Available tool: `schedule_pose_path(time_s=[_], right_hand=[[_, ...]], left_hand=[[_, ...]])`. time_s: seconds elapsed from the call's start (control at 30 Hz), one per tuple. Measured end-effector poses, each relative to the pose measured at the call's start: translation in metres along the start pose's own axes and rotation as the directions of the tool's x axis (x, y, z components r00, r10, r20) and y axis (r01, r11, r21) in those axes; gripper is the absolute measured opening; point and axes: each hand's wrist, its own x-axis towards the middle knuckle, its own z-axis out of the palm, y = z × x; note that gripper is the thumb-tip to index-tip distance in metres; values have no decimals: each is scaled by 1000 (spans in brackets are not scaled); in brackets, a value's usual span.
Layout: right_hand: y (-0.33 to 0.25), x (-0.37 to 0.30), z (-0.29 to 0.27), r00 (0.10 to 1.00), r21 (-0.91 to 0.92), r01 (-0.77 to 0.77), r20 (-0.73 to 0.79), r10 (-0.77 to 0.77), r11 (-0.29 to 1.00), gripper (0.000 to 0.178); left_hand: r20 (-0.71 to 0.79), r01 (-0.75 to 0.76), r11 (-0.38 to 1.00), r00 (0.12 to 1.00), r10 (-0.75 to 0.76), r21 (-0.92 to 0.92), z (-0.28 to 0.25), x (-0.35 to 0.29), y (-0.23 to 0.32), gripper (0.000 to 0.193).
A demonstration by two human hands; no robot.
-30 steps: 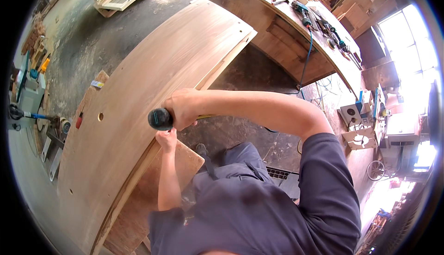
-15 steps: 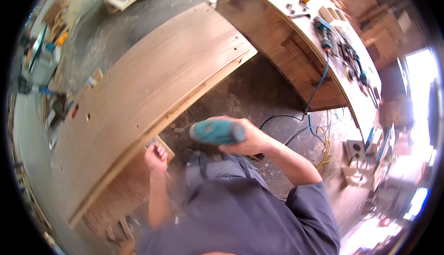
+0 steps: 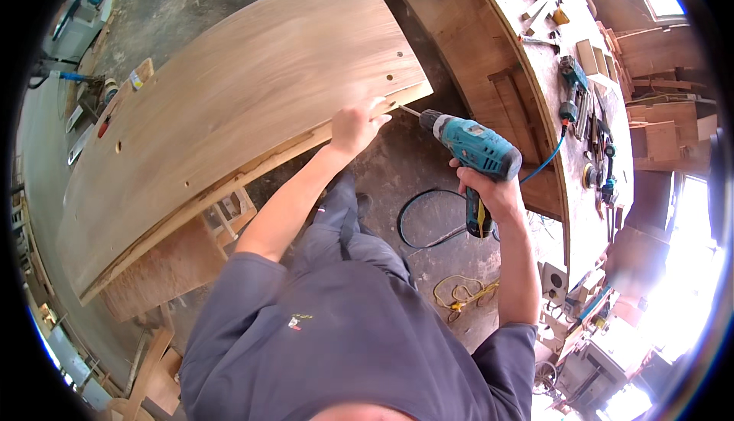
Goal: The person assembles a wooden furniture component by attaching a frame to a large curved panel. They use a cordless drill to drive screws into pre-drilled holes and a manual screwdriver to tighten fasteners. The person handles the wooden parts and tools directly, securing the frame to the panel.
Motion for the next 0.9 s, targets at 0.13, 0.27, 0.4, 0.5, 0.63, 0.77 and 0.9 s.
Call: schedule_pose_path(time_s=[0.13, 0.27, 0.4, 0.5, 0.63, 0.77, 0.9], right_hand=[[-21, 33, -5, 996, -131, -88, 5, 90, 987, 32], [-30, 51, -11, 989, -128, -133, 52, 140, 983, 32], [-46, 59, -11, 978, -171, -172, 85, 188, 970, 33], [-52, 62, -9, 976, -188, -176, 91, 196, 966, 36], [-68, 65, -7, 968, -216, -186, 129, 217, 959, 48], [-58, 68, -16, 988, -343, 13, 151, 41, 939, 55], [-71, 73, -14, 971, -487, 173, 229, -66, 856, 62]], left_hand=[[44, -67, 998, 997, 66, 19, 28, 27, -6, 17], [30, -47, 998, 998, 46, 37, 28, 26, -2, 10], [78, -33, 999, 997, 31, 36, 23, 32, 0, 8], [132, -58, 996, 990, 50, 60, 19, 35, -1, 8], [133, -63, 998, 989, 62, 2, 15, 37, -7, 8], [141, -88, 993, 985, 98, -75, 16, 41, -3, 10], [157, -174, 985, 973, 170, 11, 11, 38, 9, 10]])
